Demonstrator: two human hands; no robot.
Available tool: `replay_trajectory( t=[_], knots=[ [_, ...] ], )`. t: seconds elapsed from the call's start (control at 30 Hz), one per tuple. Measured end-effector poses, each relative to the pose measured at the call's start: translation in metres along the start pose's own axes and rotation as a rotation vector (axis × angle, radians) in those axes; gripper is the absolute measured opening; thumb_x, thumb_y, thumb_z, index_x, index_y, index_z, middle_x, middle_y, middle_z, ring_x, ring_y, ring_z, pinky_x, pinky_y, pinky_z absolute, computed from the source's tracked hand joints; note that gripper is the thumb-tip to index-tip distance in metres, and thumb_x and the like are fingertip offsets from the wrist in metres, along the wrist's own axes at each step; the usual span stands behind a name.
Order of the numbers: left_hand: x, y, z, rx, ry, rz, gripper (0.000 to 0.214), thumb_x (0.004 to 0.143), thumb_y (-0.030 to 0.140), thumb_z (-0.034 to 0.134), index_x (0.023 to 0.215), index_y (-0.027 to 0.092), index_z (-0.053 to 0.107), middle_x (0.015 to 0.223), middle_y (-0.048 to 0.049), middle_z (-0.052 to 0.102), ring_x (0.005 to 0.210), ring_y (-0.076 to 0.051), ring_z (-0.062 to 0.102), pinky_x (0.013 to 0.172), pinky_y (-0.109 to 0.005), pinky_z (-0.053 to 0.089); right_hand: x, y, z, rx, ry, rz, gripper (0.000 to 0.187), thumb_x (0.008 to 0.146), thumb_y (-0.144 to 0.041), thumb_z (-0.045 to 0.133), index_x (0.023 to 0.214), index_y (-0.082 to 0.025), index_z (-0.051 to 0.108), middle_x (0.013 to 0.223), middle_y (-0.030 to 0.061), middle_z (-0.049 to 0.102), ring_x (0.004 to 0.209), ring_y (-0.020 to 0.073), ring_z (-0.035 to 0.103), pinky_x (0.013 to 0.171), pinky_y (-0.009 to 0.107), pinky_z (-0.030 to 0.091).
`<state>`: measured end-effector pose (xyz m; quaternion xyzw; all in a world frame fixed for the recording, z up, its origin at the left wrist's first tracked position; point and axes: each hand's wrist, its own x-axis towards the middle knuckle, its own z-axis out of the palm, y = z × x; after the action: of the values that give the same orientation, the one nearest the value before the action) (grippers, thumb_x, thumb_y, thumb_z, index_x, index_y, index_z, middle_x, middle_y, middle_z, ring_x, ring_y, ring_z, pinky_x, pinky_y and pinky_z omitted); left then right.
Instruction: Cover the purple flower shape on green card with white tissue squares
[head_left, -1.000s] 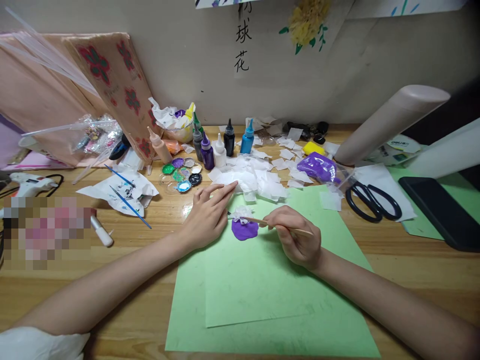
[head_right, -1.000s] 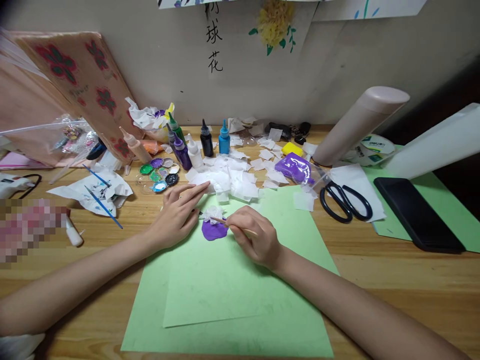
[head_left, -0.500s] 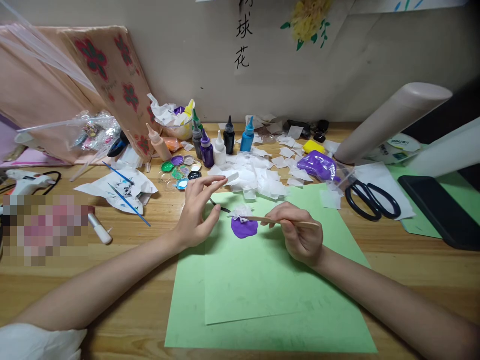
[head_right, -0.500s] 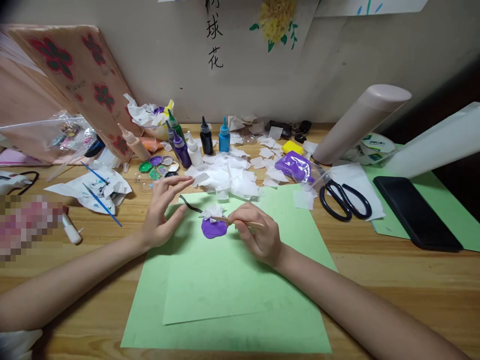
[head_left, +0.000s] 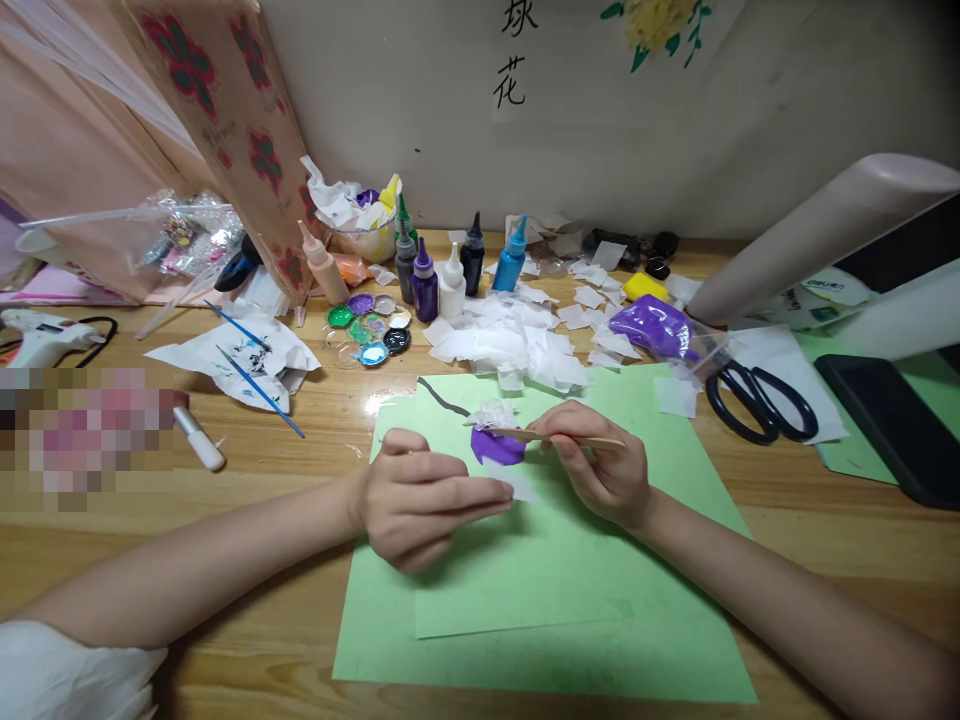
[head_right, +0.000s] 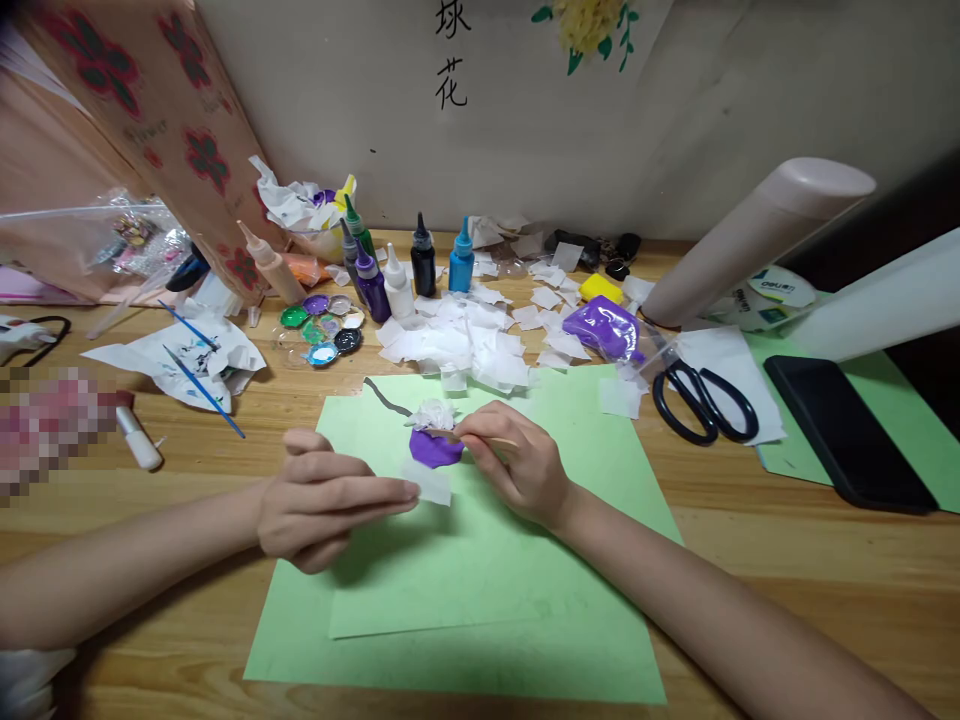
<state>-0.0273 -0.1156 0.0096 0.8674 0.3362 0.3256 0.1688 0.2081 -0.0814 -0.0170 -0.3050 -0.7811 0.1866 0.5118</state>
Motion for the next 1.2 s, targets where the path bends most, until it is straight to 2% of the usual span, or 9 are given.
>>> replay_trajectory(
  t=[0.07,0.13,0.27,0.43,0.5,0.67,0.87,1.0,1.2],
  knots=[
    [0.012,-0.009,-0.002,-0.046,0.026,0.182,0.037,0.083,0.016,0.038,0.104,0.030,0.066,0.098,0.0049,0.075,0.078,-0.017,0.062,0.087,-0.039,0.035,-0.001,0.001,0.000,0.011,0.006,0.013,0.014,0.090,-0.014,0.049,0.096,-0.020,0.060,0.075,0.0046,0.068,0.067,0.0180,0.065,0.058,0.032,0.055],
    [0.024,-0.021,-0.002,-0.136,0.075,0.266,0.034,0.081,0.017,0.039,0.093,0.027,0.069,0.087,0.0032,0.076,0.072,-0.016,0.061,0.080,-0.038,0.037,-0.002,0.001,0.000,0.007,0.010,0.031,0.014,0.090,-0.015,0.050,0.097,-0.021,0.060,0.075,0.0044,0.068,0.068,0.0180,0.065,0.059,0.032,0.055],
    [0.038,-0.035,0.002,-0.244,0.061,0.110,0.037,0.079,0.012,0.037,0.085,0.023,0.071,0.085,-0.0010,0.075,0.074,-0.016,0.062,0.076,-0.037,0.039,-0.003,0.002,0.000,-0.005,0.027,0.050,0.014,0.090,-0.016,0.051,0.098,-0.021,0.061,0.075,0.0042,0.069,0.067,0.0179,0.065,0.060,0.032,0.054],
    [0.042,-0.035,0.002,-0.100,0.012,-0.064,0.034,0.077,0.011,0.037,0.078,0.020,0.070,0.082,-0.0034,0.073,0.077,-0.018,0.061,0.075,-0.037,0.038,-0.003,0.002,0.000,0.005,0.026,0.047,0.014,0.091,-0.017,0.049,0.098,-0.021,0.060,0.077,0.0048,0.069,0.069,0.0183,0.065,0.059,0.032,0.054],
    [0.042,-0.030,-0.001,-0.035,-0.063,-0.077,0.026,0.077,0.015,0.041,0.076,0.018,0.066,0.079,-0.0045,0.071,0.074,-0.018,0.059,0.072,-0.036,0.038,-0.003,0.002,-0.001,0.005,0.015,0.047,0.014,0.091,-0.017,0.049,0.099,-0.021,0.060,0.077,0.0043,0.068,0.070,0.0186,0.065,0.060,0.032,0.054],
    [0.041,-0.011,-0.011,0.165,-0.472,-0.176,0.015,0.077,0.032,0.057,0.076,0.018,0.060,0.073,-0.0035,0.064,0.065,-0.019,0.055,0.062,-0.032,0.037,-0.003,0.002,-0.001,-0.001,-0.001,0.030,0.017,0.091,-0.014,0.049,0.102,-0.022,0.059,0.079,0.0041,0.067,0.071,0.0178,0.064,0.061,0.032,0.054],
    [0.044,-0.012,-0.016,0.132,-0.607,-0.270,0.009,0.082,0.024,0.058,0.076,0.018,0.062,0.075,-0.0023,0.066,0.064,-0.017,0.057,0.058,-0.028,0.035,-0.004,0.003,-0.001,0.008,0.011,0.042,0.017,0.091,-0.014,0.050,0.103,-0.022,0.059,0.079,0.0040,0.068,0.071,0.0178,0.064,0.062,0.033,0.054],
    [0.047,-0.021,-0.014,0.040,-0.596,-0.271,0.010,0.084,0.024,0.059,0.078,0.018,0.064,0.074,-0.0017,0.066,0.065,-0.016,0.058,0.058,-0.026,0.035,-0.005,0.003,0.000,-0.013,0.017,0.046,0.016,0.091,-0.016,0.049,0.101,-0.022,0.059,0.079,0.0036,0.068,0.069,0.0175,0.064,0.062,0.033,0.054],
    [0.045,-0.030,-0.005,0.004,-0.392,-0.184,0.015,0.090,0.028,0.054,0.083,0.015,0.059,0.081,-0.0037,0.064,0.073,-0.015,0.056,0.064,-0.025,0.039,-0.004,0.002,0.000,-0.015,0.017,0.038,0.017,0.090,-0.013,0.050,0.102,-0.022,0.059,0.079,0.0033,0.067,0.069,0.0167,0.063,0.061,0.032,0.053]
  ],
)
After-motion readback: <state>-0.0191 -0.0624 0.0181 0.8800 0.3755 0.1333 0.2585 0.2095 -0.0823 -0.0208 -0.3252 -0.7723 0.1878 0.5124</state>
